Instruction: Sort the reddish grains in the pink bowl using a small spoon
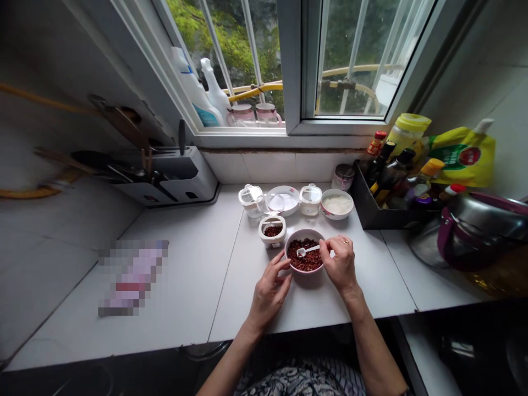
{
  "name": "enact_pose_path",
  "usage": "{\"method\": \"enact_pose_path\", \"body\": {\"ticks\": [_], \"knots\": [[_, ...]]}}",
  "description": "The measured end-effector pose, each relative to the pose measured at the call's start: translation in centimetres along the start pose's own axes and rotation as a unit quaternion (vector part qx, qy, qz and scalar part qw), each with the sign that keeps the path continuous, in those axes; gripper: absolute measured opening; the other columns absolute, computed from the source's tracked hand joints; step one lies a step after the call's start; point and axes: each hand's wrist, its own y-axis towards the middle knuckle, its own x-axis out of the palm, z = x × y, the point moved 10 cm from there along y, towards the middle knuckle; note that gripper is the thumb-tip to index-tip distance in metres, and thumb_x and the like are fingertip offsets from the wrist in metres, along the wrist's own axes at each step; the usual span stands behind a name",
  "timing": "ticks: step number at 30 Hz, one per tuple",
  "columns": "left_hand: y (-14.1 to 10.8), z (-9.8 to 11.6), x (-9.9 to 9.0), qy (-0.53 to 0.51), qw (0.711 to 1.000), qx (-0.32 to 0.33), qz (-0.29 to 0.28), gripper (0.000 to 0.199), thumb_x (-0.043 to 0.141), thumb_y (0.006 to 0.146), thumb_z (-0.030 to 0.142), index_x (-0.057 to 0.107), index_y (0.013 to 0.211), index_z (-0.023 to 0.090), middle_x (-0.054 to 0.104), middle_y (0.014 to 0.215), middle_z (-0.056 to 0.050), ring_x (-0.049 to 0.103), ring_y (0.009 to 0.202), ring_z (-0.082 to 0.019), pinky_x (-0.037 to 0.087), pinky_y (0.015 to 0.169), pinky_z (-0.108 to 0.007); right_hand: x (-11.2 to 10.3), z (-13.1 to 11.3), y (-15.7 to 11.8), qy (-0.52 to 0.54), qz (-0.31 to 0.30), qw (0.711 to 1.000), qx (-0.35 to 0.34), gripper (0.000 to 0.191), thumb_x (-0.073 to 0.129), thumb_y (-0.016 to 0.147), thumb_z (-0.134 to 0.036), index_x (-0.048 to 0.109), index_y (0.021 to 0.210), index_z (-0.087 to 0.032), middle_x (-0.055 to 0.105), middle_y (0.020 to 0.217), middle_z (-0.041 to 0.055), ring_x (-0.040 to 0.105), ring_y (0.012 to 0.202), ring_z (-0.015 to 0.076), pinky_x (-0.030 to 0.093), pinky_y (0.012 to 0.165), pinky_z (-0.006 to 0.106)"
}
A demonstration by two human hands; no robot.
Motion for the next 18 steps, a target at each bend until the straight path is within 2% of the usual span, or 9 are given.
{"method": "enact_pose_path", "body": {"ticks": [8,18], "knots": [[0.0,0.15,-0.06,-0.003,1.0,0.004,-0.002,0.037,0.053,0.095,0.011,0.055,0.13,0.023,0.052,0.147,-0.014,0.067,0.117,-0.023,0.066,0.078,-0.027,-0.35,0.08,-0.16,-0.002,0.005,1.0,-0.005,0.032,0.055,0.097,-0.028,0.054,0.065,-0.023,0.066,0.064,-0.0023,0.06,0.059,0.0147,0.044,0.092,0.039],[-0.09,-0.02,0.03,0.011,1.0,-0.002,-0.006,0.037,0.052,0.095,0.013,0.054,0.131,0.024,0.051,0.148,-0.014,0.067,0.116,-0.023,0.066,0.078,-0.029,-0.25,-0.08,-0.41,-0.014,-0.001,1.0,-0.005,0.031,0.054,0.097,-0.028,0.055,0.066,-0.023,0.068,0.067,-0.0012,0.063,0.064,0.0158,0.043,0.095,0.041]]}}
